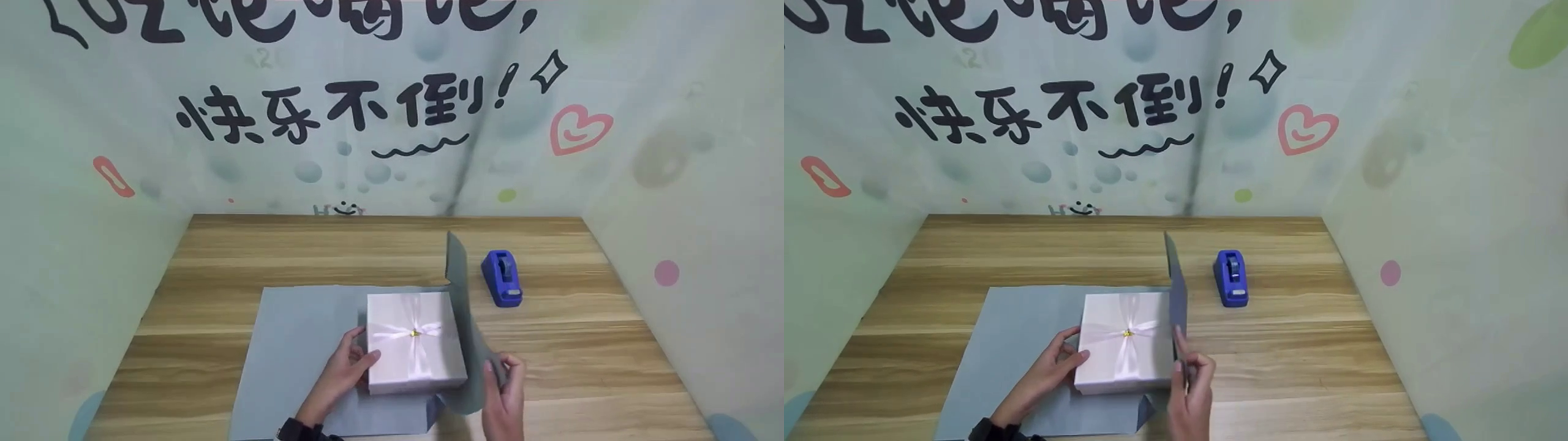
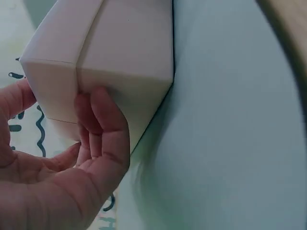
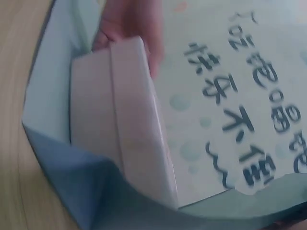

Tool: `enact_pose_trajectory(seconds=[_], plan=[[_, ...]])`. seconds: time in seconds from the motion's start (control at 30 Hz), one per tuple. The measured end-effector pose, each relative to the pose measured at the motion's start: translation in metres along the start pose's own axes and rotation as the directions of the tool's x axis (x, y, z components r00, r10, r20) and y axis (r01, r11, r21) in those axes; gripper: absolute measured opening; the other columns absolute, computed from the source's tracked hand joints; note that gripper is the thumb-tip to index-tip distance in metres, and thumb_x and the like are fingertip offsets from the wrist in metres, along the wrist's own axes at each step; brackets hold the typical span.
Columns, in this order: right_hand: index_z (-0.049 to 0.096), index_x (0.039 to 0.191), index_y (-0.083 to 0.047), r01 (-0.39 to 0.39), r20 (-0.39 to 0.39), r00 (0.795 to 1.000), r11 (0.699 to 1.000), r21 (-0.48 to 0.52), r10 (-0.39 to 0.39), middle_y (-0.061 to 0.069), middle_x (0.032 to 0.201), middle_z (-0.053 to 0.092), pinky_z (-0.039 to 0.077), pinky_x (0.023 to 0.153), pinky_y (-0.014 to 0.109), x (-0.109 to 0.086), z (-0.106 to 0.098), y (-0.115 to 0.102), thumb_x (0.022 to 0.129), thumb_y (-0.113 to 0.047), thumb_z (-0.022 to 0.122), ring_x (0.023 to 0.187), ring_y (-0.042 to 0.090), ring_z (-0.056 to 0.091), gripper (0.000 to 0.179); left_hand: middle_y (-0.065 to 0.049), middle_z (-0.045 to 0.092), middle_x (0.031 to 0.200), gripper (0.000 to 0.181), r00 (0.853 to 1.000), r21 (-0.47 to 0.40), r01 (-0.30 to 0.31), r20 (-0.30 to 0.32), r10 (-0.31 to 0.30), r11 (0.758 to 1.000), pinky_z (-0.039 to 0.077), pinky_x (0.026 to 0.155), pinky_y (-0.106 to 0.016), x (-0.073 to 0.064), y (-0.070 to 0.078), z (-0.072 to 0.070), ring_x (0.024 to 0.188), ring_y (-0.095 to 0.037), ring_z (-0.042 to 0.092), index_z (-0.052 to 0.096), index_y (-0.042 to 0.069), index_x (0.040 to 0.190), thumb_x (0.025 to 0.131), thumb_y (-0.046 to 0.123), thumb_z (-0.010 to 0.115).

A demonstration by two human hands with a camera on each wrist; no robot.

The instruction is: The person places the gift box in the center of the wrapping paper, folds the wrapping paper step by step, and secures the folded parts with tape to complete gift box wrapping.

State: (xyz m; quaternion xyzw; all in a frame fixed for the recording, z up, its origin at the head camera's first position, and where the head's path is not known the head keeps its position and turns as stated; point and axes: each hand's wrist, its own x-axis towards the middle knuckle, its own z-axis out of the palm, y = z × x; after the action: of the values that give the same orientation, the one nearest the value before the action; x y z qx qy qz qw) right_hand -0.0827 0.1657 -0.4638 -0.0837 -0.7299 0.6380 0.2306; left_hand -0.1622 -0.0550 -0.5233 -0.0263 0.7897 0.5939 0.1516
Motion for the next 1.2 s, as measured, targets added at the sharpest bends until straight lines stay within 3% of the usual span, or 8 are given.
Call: enact_pose_trajectory(seconds=[0.1,0.27,0.37,0.5,0.63,0.87,1.03,1.2], plan=[[0.038,0.101,0.007,0.228,0.139,0.966,0.971,-0.072,-0.216,0.017,0.113,0.062,0.038,0.088,0.008,-0.006,0.016,0.002,0.092,0.008,0.043,0.106,-0.001,0.054,0.010,-0.010,0.047,0.097,0.067,0.990,0.100,-0.110,-0.073,0.118,0.989,0.039,0.066,-0.026,-0.003,0.005,0.001,0.082,-0.018,0.047,0.036,0.005,0.138,0.085,0.033,0.065],[0.046,0.093,0.000,0.610,0.375,0.778,0.748,-0.261,-0.504,0.017,0.123,0.060,0.036,0.105,0.021,-0.009,0.034,0.013,0.077,0.017,0.053,0.119,0.018,0.054,0.025,-0.006,0.053,0.094,0.033,0.914,0.267,-0.331,-0.147,0.378,0.905,0.040,0.072,-0.026,-0.003,0.020,0.008,0.085,-0.018,0.047,0.058,0.006,0.116,0.087,0.021,0.061],[0.049,0.092,-0.005,0.707,0.480,0.699,0.611,-0.356,-0.530,0.012,0.119,0.063,0.045,0.097,0.044,-0.012,0.038,0.019,0.062,0.014,0.059,0.109,0.029,0.060,0.037,-0.002,0.060,0.087,0.024,0.885,0.330,-0.403,-0.099,0.455,0.854,0.041,0.074,-0.029,0.002,0.031,0.014,0.083,-0.017,0.051,0.066,0.007,0.101,0.094,0.026,0.052],[0.051,0.093,-0.007,0.731,0.598,0.659,0.575,-0.367,-0.457,0.012,0.115,0.064,0.044,0.085,0.061,-0.015,0.038,0.023,0.056,0.009,0.064,0.105,0.031,0.062,0.042,0.001,0.058,0.073,0.037,0.906,0.392,-0.366,-0.057,0.419,0.844,0.035,0.073,-0.032,0.014,0.045,0.023,0.072,-0.015,0.051,0.066,0.009,0.084,0.095,0.039,0.048],[0.053,0.096,-0.010,0.719,0.638,0.662,0.572,-0.394,-0.393,0.012,0.117,0.063,0.039,0.088,0.066,-0.017,0.034,0.026,0.054,0.011,0.067,0.108,0.033,0.059,0.049,0.003,0.046,0.064,0.030,0.925,0.406,-0.305,-0.090,0.370,0.862,0.031,0.067,-0.029,0.023,0.051,0.026,0.061,-0.012,0.043,0.056,0.010,0.070,0.089,0.032,0.059],[0.058,0.107,-0.007,0.687,0.498,0.726,0.489,-0.537,-0.474,0.019,0.119,0.060,0.040,0.088,0.061,-0.011,0.008,0.047,0.040,0.014,0.065,0.108,0.038,0.055,0.070,-0.001,0.041,0.077,0.025,0.930,0.383,-0.278,-0.121,0.346,0.881,0.033,0.061,-0.023,0.027,0.043,0.022,0.071,-0.013,0.040,0.052,0.007,0.068,0.082,0.020,0.068],[0.052,0.116,0.003,0.582,0.453,0.813,0.506,-0.637,-0.365,0.023,0.117,0.058,0.047,0.085,0.049,-0.008,-0.013,0.062,0.051,0.013,0.067,0.103,0.038,0.058,0.067,-0.006,0.038,0.092,0.032,0.938,0.305,-0.225,-0.189,0.291,0.925,0.037,0.068,-0.025,0.026,0.031,0.022,0.082,-0.017,0.042,0.048,0.006,0.090,0.080,0.025,0.072],[0.048,0.121,0.003,0.444,0.437,0.887,0.528,-0.724,-0.148,0.018,0.106,0.061,0.049,0.072,0.049,-0.011,-0.026,0.069,0.067,0.010,0.063,0.088,0.035,0.060,0.057,-0.019,0.038,0.122,0.069,0.950,0.171,-0.166,-0.238,0.204,0.971,0.043,0.091,-0.041,0.025,0.018,0.022,0.109,-0.029,0.046,0.033,0.002,0.125,0.079,0.035,0.072]])
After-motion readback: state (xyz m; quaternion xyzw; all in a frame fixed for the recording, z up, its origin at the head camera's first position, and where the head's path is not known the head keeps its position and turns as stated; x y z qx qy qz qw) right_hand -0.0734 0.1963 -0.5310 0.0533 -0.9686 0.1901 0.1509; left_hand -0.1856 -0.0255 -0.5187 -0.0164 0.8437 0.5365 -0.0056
